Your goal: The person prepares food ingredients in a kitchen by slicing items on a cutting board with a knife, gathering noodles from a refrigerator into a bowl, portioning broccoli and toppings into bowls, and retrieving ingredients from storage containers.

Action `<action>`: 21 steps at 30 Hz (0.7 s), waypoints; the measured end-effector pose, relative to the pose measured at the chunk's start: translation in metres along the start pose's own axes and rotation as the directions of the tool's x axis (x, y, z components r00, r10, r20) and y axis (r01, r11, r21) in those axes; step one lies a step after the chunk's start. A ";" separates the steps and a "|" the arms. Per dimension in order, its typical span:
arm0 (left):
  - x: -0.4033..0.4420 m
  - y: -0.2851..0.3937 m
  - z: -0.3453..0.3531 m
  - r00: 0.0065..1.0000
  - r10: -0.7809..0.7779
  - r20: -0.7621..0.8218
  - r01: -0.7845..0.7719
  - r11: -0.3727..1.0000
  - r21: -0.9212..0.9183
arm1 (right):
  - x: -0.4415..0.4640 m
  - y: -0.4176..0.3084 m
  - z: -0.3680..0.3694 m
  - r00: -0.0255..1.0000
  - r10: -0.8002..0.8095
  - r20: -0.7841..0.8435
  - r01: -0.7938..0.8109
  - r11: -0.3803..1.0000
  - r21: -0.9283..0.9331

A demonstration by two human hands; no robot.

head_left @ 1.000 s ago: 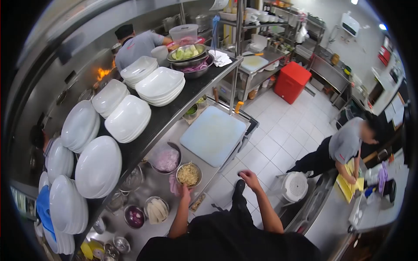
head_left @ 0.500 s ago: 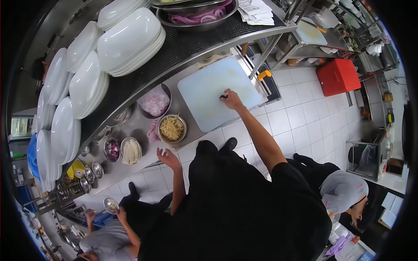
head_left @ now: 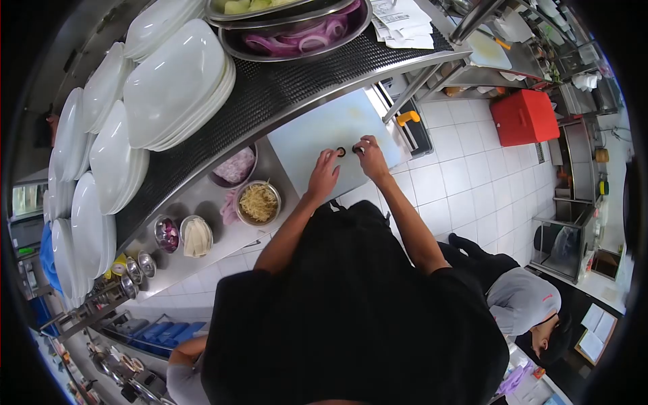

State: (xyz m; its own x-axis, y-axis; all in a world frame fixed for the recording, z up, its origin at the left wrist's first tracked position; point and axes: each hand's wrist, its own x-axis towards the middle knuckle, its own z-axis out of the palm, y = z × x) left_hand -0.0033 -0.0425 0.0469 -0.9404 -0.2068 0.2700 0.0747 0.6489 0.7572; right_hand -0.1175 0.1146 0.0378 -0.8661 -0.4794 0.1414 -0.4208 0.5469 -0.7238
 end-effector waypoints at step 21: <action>0.013 0.010 0.069 0.996 0.047 -0.074 -0.018 0.934 0.358 | 0.122 0.114 -0.112 0.900 0.091 0.426 0.344 0.452 -0.823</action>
State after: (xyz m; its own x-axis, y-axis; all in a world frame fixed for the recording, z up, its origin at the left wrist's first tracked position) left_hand -0.0376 0.0119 0.0175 -0.9088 -0.2292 0.3487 -0.0322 0.8716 0.4891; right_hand -0.3009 0.1954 0.0476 -0.7029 -0.6743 -0.2264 -0.7101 0.6470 0.2776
